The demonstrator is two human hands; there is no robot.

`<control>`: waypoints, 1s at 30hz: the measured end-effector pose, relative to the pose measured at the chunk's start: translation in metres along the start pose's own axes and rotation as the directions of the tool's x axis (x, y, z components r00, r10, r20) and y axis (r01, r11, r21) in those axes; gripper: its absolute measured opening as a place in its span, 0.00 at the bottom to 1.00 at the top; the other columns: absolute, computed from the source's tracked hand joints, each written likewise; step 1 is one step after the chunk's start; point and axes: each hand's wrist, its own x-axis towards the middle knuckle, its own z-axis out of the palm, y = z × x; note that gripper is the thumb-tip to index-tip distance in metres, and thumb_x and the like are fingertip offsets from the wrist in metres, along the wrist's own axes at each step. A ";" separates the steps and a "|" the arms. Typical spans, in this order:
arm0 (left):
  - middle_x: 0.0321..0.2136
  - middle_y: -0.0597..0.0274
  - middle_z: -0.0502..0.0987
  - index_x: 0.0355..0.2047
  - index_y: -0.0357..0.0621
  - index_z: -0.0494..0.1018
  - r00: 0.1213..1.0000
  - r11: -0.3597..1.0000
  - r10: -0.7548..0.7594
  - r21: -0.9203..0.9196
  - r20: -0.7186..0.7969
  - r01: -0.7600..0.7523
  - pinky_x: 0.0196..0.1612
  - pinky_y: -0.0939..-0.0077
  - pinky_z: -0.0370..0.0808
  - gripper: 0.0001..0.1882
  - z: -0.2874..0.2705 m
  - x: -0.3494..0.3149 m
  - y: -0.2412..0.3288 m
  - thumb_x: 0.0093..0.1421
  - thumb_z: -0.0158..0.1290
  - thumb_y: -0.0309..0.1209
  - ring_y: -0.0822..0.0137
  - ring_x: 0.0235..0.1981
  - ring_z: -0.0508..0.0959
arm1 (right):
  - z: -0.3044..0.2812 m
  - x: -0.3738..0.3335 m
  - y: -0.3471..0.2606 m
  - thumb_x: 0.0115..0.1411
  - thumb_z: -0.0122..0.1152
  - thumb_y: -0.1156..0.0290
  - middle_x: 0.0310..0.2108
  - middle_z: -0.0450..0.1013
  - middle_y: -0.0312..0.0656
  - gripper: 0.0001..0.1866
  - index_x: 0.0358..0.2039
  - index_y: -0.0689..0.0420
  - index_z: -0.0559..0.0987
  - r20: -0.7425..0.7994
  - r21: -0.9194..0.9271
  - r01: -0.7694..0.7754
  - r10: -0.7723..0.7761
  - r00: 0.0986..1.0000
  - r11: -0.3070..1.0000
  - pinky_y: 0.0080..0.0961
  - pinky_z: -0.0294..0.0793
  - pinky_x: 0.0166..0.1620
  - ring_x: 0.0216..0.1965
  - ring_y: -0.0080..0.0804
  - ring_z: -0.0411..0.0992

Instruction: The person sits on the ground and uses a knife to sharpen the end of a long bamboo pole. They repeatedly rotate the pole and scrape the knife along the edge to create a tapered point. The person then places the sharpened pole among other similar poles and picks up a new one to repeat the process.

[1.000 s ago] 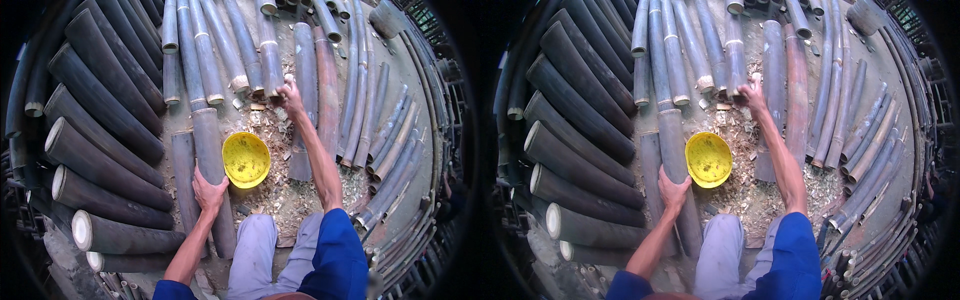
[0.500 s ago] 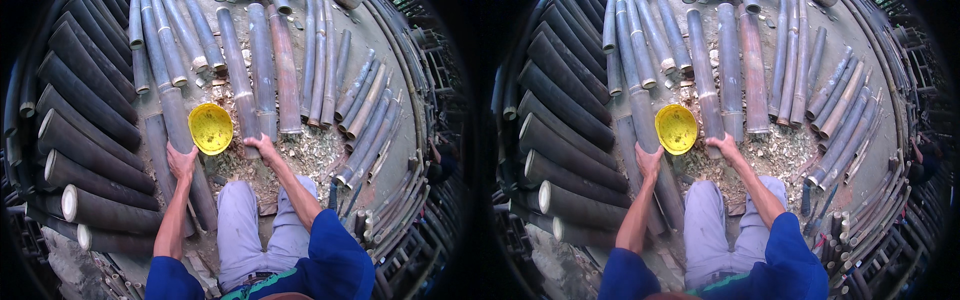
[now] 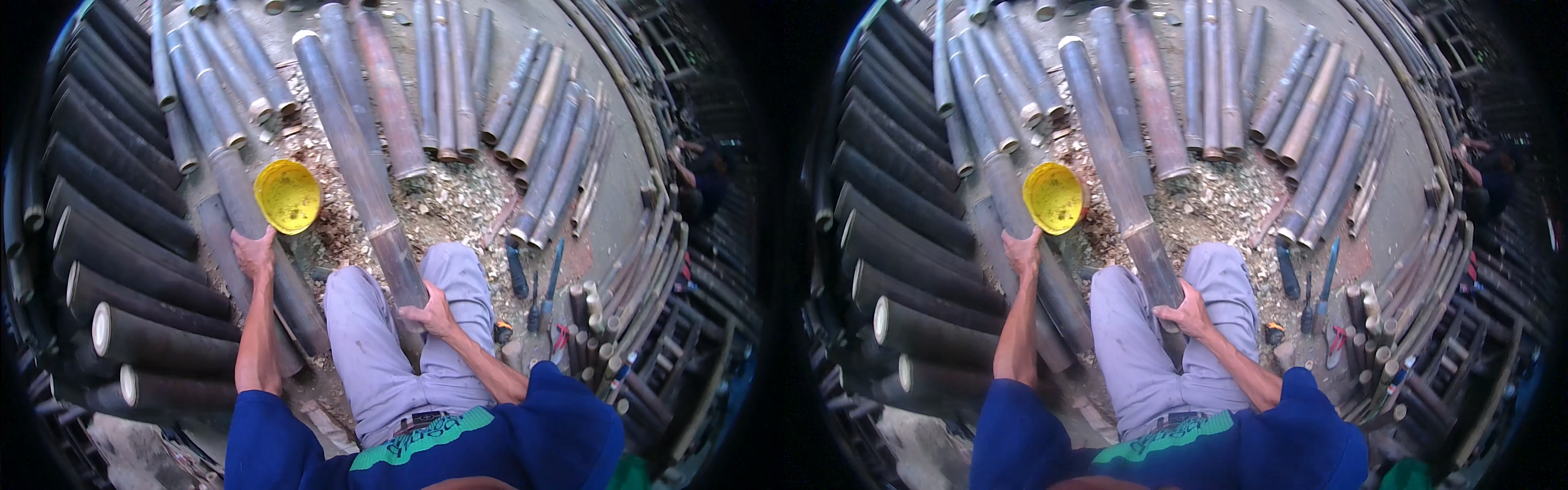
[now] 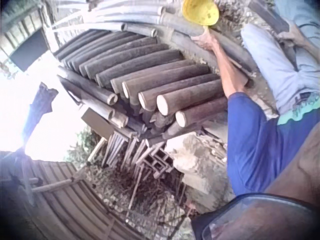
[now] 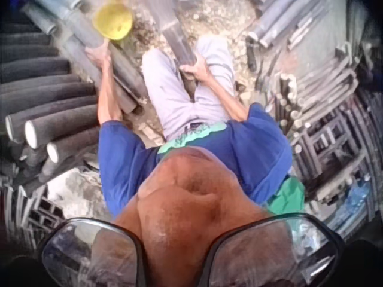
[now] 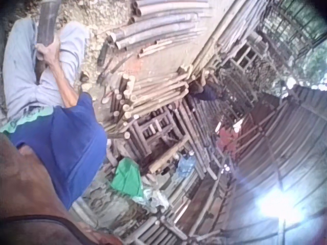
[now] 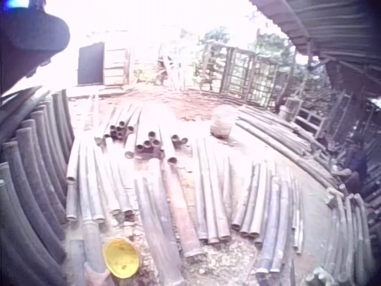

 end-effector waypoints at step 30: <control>0.53 0.41 0.70 0.58 0.35 0.60 0.998 0.998 0.054 -0.013 0.016 -0.054 0.55 0.57 0.67 0.50 0.004 0.005 -0.012 0.41 0.66 0.53 0.46 0.54 0.70 | -0.152 0.091 -0.037 0.45 0.62 0.76 0.47 0.64 0.53 0.32 0.54 0.61 0.66 -0.809 -0.509 -0.125 -0.424 0.408 0.851 0.39 0.66 0.53 0.48 0.48 0.64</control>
